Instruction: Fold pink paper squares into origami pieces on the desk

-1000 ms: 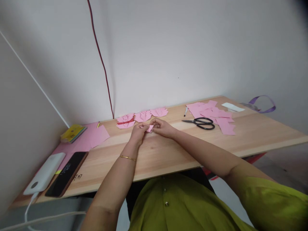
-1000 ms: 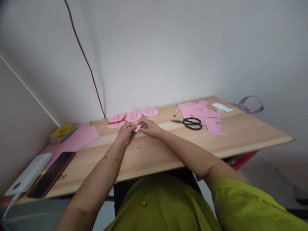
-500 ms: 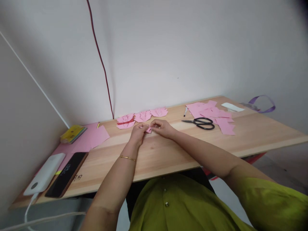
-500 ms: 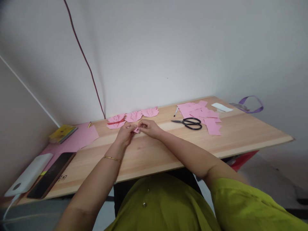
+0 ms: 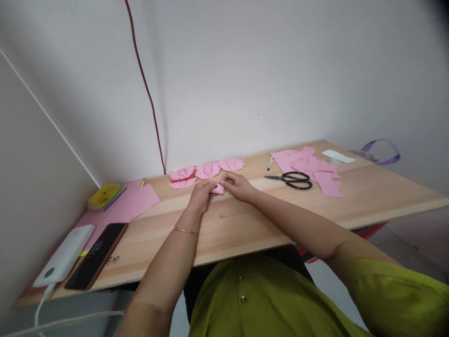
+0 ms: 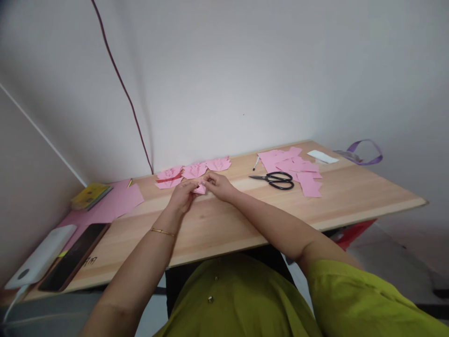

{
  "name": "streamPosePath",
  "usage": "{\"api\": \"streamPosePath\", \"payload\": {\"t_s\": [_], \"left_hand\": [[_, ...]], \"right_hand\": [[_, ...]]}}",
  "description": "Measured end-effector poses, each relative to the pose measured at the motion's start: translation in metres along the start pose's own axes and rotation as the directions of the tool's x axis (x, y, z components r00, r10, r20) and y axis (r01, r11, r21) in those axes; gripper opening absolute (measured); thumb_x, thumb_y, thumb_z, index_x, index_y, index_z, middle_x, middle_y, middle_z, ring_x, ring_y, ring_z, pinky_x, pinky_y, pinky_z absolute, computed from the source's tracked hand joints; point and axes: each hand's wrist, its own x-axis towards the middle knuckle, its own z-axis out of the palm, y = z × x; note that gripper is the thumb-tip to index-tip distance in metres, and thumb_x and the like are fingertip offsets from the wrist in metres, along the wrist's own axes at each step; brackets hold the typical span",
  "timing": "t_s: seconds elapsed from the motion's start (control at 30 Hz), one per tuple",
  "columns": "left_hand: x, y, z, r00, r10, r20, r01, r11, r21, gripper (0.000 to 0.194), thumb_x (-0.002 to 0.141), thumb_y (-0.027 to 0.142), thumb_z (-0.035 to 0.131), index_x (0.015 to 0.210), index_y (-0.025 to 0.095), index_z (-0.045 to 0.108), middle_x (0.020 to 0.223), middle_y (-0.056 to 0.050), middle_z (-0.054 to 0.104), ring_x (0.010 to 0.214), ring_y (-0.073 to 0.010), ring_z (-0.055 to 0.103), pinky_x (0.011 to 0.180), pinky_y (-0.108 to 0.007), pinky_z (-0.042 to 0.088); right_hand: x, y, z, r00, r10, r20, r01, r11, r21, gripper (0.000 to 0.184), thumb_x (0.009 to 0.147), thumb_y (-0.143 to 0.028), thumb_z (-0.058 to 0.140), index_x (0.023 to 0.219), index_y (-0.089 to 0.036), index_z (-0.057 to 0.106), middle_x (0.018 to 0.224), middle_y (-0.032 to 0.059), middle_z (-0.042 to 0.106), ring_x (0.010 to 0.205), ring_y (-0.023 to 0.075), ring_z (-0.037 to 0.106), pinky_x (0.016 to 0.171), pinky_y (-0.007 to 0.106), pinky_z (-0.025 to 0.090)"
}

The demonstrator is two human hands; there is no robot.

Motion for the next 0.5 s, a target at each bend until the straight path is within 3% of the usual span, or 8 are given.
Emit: {"api": "streamPosePath", "payload": {"t_s": [0.27,0.5], "left_hand": [[0.0016,-0.0026,-0.0024,1.000,0.021,0.010,-0.021,0.998,0.060,0.012,0.058,0.024,0.071,0.062,0.014,0.066,0.065,-0.004,0.064,0.063,-0.0143,0.058,0.063,-0.028,0.048],[0.0073,-0.0094,-0.0076,0.989,0.145,-0.026,-0.137,0.970,0.202,0.012,0.059,0.023,0.069,0.063,0.013,0.067,0.063,0.000,0.063,0.060,-0.0109,0.053,0.063,-0.024,0.042]], "right_hand": [[0.0006,-0.0004,-0.0003,1.000,-0.019,-0.004,0.019,0.999,0.029,0.024,0.081,-0.041,0.053,0.076,-0.017,0.051,0.071,-0.0014,0.049,0.064,0.0113,0.044,0.062,0.024,0.035],[0.0007,-0.0007,0.0016,0.999,-0.048,-0.023,0.047,0.997,-0.053,0.020,0.082,-0.036,0.051,0.075,-0.017,0.048,0.068,-0.0030,0.045,0.061,0.0100,0.039,0.060,0.023,0.033]]}}
